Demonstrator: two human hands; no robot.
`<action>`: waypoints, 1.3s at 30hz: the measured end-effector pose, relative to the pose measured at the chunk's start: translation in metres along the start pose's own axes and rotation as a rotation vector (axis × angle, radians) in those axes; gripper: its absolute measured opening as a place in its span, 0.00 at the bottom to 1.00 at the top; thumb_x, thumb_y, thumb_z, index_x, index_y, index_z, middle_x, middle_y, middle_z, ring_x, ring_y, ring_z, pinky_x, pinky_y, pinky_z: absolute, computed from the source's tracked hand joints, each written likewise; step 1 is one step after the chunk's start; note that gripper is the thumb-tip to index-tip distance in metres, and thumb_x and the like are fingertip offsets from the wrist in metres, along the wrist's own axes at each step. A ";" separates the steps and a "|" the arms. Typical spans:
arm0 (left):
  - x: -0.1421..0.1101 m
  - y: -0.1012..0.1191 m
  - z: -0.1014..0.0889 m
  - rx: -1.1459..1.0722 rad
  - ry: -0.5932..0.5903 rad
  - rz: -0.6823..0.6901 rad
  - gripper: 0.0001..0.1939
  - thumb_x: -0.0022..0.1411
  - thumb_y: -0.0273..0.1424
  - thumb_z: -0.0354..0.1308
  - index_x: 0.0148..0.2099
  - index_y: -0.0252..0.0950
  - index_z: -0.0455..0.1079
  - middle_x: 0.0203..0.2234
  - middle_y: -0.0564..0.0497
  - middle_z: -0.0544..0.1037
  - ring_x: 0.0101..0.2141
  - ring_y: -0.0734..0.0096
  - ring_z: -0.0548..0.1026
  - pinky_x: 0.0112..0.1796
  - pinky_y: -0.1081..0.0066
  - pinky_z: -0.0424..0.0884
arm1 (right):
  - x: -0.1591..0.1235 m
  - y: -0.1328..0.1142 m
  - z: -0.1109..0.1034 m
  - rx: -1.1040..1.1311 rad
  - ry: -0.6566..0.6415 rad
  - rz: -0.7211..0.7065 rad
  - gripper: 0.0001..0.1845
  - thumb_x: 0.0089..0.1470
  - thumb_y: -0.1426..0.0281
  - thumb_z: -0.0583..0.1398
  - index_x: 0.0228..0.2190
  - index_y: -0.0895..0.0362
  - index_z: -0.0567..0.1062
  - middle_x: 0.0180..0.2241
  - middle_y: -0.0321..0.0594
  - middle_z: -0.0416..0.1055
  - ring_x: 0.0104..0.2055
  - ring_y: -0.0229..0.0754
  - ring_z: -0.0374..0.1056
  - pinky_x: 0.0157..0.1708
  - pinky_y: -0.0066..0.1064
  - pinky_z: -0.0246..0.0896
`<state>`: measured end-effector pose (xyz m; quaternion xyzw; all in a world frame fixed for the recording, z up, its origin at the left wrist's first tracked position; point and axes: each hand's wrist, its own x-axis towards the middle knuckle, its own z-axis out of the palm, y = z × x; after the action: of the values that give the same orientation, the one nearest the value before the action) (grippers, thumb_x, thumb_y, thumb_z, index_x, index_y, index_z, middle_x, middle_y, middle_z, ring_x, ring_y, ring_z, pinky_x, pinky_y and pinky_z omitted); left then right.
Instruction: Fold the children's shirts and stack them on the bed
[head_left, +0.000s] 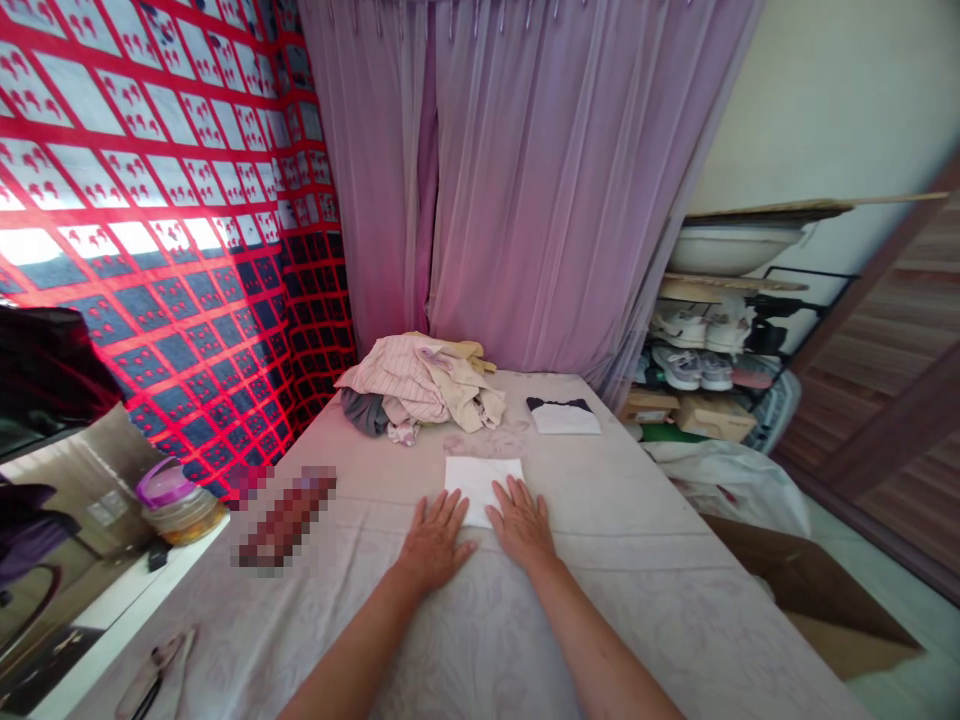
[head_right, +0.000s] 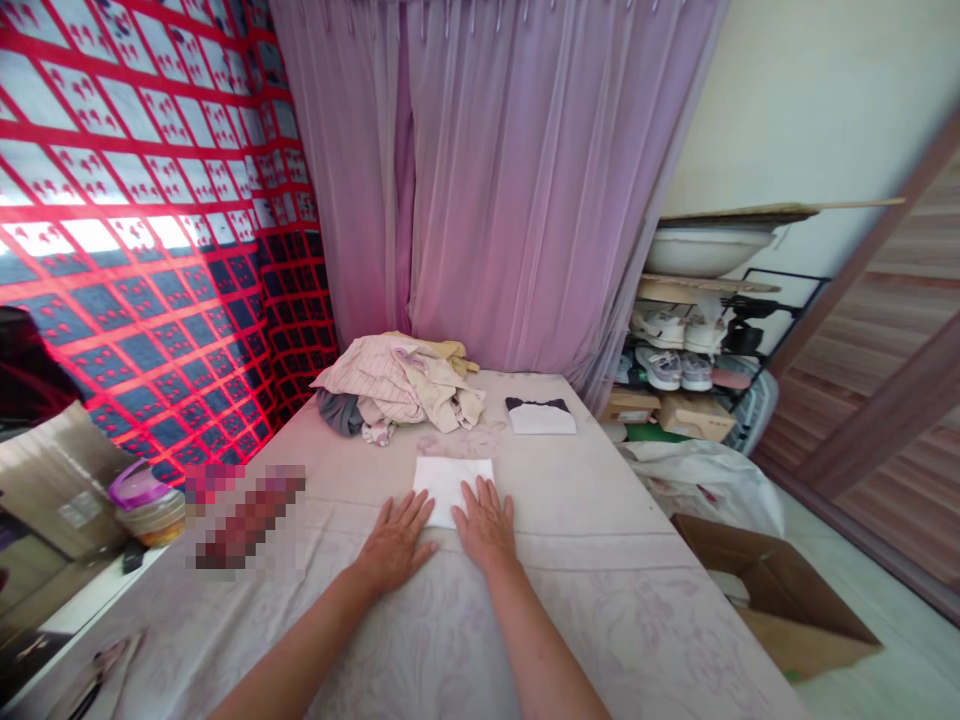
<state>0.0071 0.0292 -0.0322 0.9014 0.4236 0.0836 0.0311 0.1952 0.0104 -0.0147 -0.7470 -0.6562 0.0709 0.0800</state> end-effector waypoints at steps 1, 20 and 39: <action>0.000 0.000 0.000 0.001 -0.007 -0.003 0.34 0.65 0.50 0.39 0.67 0.39 0.46 0.65 0.43 0.51 0.63 0.53 0.49 0.58 0.45 0.44 | 0.000 0.000 0.000 0.006 -0.004 0.003 0.30 0.61 0.55 0.41 0.62 0.48 0.52 0.66 0.39 0.41 0.67 0.46 0.34 0.60 0.52 0.30; -0.001 0.001 -0.005 0.036 -0.001 -0.016 0.30 0.65 0.48 0.42 0.66 0.49 0.46 0.65 0.46 0.50 0.63 0.52 0.48 0.58 0.46 0.46 | -0.001 0.000 -0.002 0.039 -0.017 0.002 0.30 0.61 0.54 0.41 0.62 0.48 0.51 0.66 0.39 0.40 0.67 0.45 0.33 0.61 0.52 0.27; -0.005 0.000 0.001 0.025 0.063 -0.024 0.34 0.64 0.52 0.40 0.67 0.44 0.46 0.65 0.44 0.51 0.63 0.55 0.51 0.58 0.50 0.50 | -0.002 0.003 0.000 0.072 0.003 -0.011 0.30 0.60 0.55 0.43 0.62 0.48 0.52 0.66 0.40 0.41 0.67 0.46 0.35 0.61 0.53 0.26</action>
<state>0.0041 0.0259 -0.0339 0.8935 0.4361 0.1064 0.0076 0.1977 0.0082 -0.0154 -0.7401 -0.6572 0.0930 0.1083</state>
